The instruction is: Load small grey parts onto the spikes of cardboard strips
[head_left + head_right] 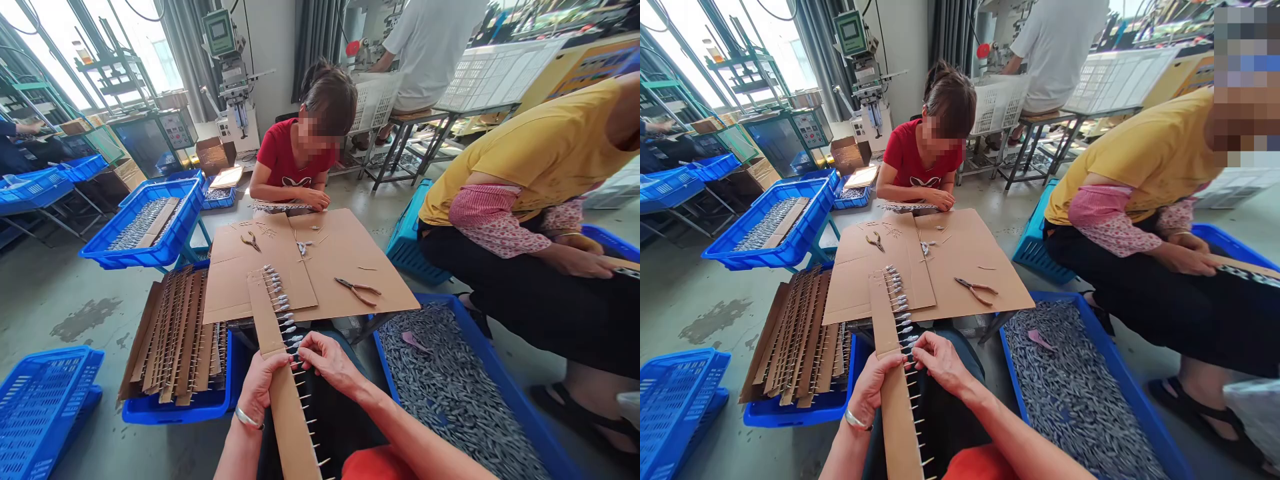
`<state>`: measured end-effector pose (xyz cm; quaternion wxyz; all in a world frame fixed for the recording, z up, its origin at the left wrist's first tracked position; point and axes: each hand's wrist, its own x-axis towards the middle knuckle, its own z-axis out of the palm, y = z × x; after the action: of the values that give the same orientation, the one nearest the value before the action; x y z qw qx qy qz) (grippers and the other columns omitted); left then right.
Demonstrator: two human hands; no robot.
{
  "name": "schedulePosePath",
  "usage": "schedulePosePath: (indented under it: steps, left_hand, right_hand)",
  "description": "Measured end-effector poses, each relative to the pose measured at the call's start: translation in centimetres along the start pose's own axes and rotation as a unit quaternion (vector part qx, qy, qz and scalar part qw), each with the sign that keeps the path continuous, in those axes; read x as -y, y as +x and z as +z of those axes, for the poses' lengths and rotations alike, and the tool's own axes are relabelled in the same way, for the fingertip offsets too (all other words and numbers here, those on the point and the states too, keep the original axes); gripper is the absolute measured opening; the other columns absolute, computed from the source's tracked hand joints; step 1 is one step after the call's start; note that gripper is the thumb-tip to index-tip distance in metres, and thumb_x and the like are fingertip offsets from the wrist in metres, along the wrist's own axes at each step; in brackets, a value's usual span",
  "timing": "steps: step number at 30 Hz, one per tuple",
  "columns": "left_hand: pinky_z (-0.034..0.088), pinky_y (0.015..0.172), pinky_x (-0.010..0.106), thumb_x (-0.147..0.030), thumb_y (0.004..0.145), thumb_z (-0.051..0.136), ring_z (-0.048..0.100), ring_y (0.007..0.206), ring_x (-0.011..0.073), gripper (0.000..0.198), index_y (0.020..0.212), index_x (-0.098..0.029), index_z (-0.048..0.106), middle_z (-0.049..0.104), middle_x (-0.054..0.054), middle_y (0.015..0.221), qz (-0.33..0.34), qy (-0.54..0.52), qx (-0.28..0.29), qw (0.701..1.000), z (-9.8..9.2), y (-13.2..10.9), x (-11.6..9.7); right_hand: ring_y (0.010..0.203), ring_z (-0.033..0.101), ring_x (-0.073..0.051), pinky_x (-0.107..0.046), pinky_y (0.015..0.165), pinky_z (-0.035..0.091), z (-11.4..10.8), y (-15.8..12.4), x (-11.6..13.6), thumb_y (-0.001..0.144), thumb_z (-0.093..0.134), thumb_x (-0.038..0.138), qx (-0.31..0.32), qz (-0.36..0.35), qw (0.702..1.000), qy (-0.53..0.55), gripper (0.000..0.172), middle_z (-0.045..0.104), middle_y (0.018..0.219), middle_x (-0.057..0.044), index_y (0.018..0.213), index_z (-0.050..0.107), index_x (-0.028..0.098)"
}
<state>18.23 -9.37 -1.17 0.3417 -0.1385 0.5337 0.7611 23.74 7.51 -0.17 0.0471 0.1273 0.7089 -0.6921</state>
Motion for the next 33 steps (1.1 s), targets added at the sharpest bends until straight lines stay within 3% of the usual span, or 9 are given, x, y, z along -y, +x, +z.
schedulePosePath:
  steps: [15, 21, 23, 25, 27, 28, 29, 33]
  left_hand:
    - [0.053, 0.06, 0.029, -0.017, 0.054, 0.084, 0.067, 0.06, 0.0188, 0.03, 0.08, -0.012, 0.07, 0.073, 0.005, 0.069, -0.009, 0.009, -0.011, 1.0, 0.1, 0.1, 0.0]
    - [0.053, 0.061, 0.031, -0.024, 0.055, 0.088, 0.069, 0.062, 0.0222, 0.034, 0.081, -0.013, 0.07, 0.074, 0.006, 0.069, 0.006, 0.001, -0.002, 1.0, -1.4, 1.3, 0.9]
    - [0.054, 0.059, 0.033, -0.028, 0.054, 0.09, 0.071, 0.064, 0.0255, 0.038, 0.083, -0.014, 0.07, 0.075, 0.007, 0.071, 0.009, 0.01, -0.013, 1.0, -2.2, 2.1, 1.1]
    - [0.056, 0.058, 0.034, -0.03, 0.053, 0.091, 0.072, 0.066, 0.0279, 0.041, 0.083, -0.014, 0.068, 0.075, 0.008, 0.071, 0.004, 0.015, -0.029, 0.999, -2.8, 2.9, 1.0]
    - [0.057, 0.058, 0.034, -0.031, 0.056, 0.09, 0.073, 0.066, 0.0284, 0.039, 0.083, -0.015, 0.067, 0.076, 0.009, 0.071, 0.002, 0.007, -0.04, 0.999, -3.0, 3.4, 0.6]
    - [0.057, 0.058, 0.034, -0.031, 0.058, 0.089, 0.074, 0.066, 0.0281, 0.037, 0.083, -0.015, 0.067, 0.076, 0.009, 0.072, 0.0, 0.0, -0.042, 0.999, -3.0, 3.6, 0.4]
    - [0.058, 0.058, 0.034, -0.031, 0.061, 0.088, 0.074, 0.065, 0.0276, 0.035, 0.083, -0.015, 0.067, 0.077, 0.01, 0.072, -0.003, -0.008, -0.044, 0.999, -2.8, 3.8, 0.1]
    - [0.059, 0.062, 0.034, -0.026, 0.068, 0.083, 0.074, 0.065, 0.0267, 0.024, 0.082, -0.013, 0.069, 0.078, 0.012, 0.074, -0.03, -0.042, -0.042, 0.998, -2.2, 3.9, -0.8]
  right_hand:
    - [0.058, 0.064, -0.014, -0.022, 0.054, 0.046, 0.4, 0.7, -0.6, 0.077, 0.065, 0.032, 0.024, -0.003, 0.999, 0.028, 0.015, 0.065, 0.06, 0.002, 0.07, 0.059, 0.019]
    - [0.058, 0.067, -0.016, -0.021, 0.049, 0.046, -0.3, 2.0, -1.6, 0.08, 0.06, 0.029, 0.071, -0.013, 0.997, 0.012, 0.01, 0.069, 0.066, 0.001, 0.079, 0.06, 0.019]
    - [0.056, 0.068, -0.016, -0.021, 0.047, 0.046, -2.1, 3.6, -0.8, 0.083, 0.057, 0.029, 0.067, -0.028, 0.997, -0.038, 0.011, 0.071, 0.069, -0.001, 0.081, 0.06, 0.019]
    - [0.056, 0.067, -0.015, -0.022, 0.05, 0.046, -4.6, 6.0, 1.0, 0.088, 0.053, 0.029, -0.007, -0.068, 0.988, -0.138, 0.015, 0.071, 0.069, -0.001, 0.08, 0.06, 0.019]
    - [0.065, 0.07, -0.015, -0.022, 0.062, 0.049, -7.3, 9.0, 3.5, 0.094, 0.049, 0.027, -0.114, -0.112, 0.943, -0.291, 0.02, 0.072, 0.072, -0.003, 0.083, 0.063, 0.018]
    - [0.074, 0.071, -0.016, -0.023, 0.069, 0.049, -8.4, 10.8, 4.8, 0.094, 0.051, 0.027, -0.146, -0.106, 0.906, -0.383, 0.019, 0.074, 0.078, -0.004, 0.085, 0.065, 0.019]
    - [0.083, 0.071, -0.018, -0.025, 0.074, 0.049, -9.2, 12.5, 6.0, 0.094, 0.053, 0.024, -0.161, -0.099, 0.893, -0.409, 0.016, 0.075, 0.085, -0.006, 0.089, 0.067, 0.018]
    - [0.098, 0.07, -0.026, -0.031, 0.079, 0.048, -9.6, 18.6, 8.9, 0.093, 0.056, 0.023, -0.189, -0.057, 0.871, -0.45, 0.015, 0.073, 0.104, -0.013, 0.095, 0.07, 0.018]
